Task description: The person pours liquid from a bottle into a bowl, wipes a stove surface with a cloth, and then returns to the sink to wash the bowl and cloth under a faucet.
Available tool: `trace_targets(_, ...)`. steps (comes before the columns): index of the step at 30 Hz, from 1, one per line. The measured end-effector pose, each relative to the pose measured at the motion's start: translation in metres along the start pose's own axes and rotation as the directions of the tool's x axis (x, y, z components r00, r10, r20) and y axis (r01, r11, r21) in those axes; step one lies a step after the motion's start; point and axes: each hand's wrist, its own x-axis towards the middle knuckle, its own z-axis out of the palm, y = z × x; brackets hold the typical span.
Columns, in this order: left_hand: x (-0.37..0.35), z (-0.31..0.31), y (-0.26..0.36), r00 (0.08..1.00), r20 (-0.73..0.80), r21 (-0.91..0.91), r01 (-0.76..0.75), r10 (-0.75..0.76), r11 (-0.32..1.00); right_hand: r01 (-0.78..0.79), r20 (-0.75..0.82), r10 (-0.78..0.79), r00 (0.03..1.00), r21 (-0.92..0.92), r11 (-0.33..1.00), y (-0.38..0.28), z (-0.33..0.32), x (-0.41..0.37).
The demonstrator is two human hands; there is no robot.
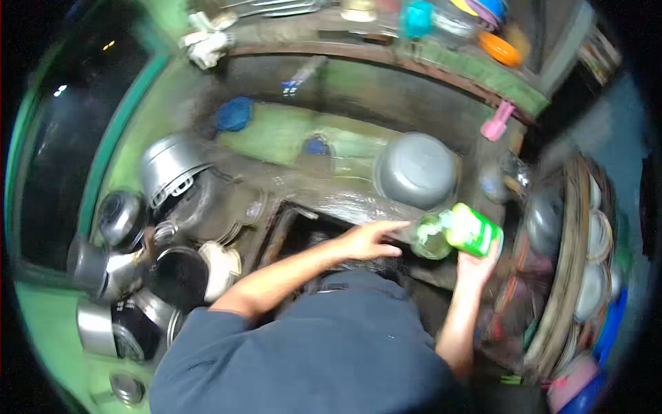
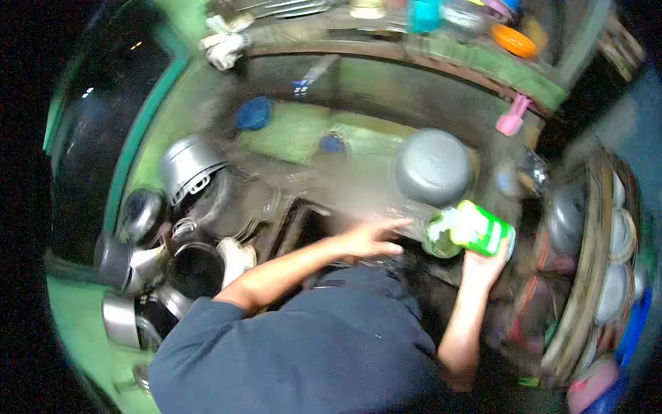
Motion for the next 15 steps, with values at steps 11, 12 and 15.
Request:
trace_targets(11, -0.012, -0.031, 0.011, 0.524, -0.582, 0.500, -0.374, 0.622, 0.781, -0.563, 0.062, 0.830, 0.555, -0.706, 0.429, 0.094, 0.044, -0.042)
trace_targets(12, -0.028, -0.042, 0.014, 0.522, -0.649, 0.453, -0.320, 0.554, 0.832, -0.310, 0.089, 0.724, 0.684, -0.863, 0.399, 0.087, 0.049, -0.051)
trace_targets(15, -0.087, -0.081, 0.004, 0.361, -0.776, 0.517, -0.107, 0.518, 0.849, 0.561, 0.501, 0.326, 0.802, -0.819, -0.121, 0.068, 0.012, -0.036)
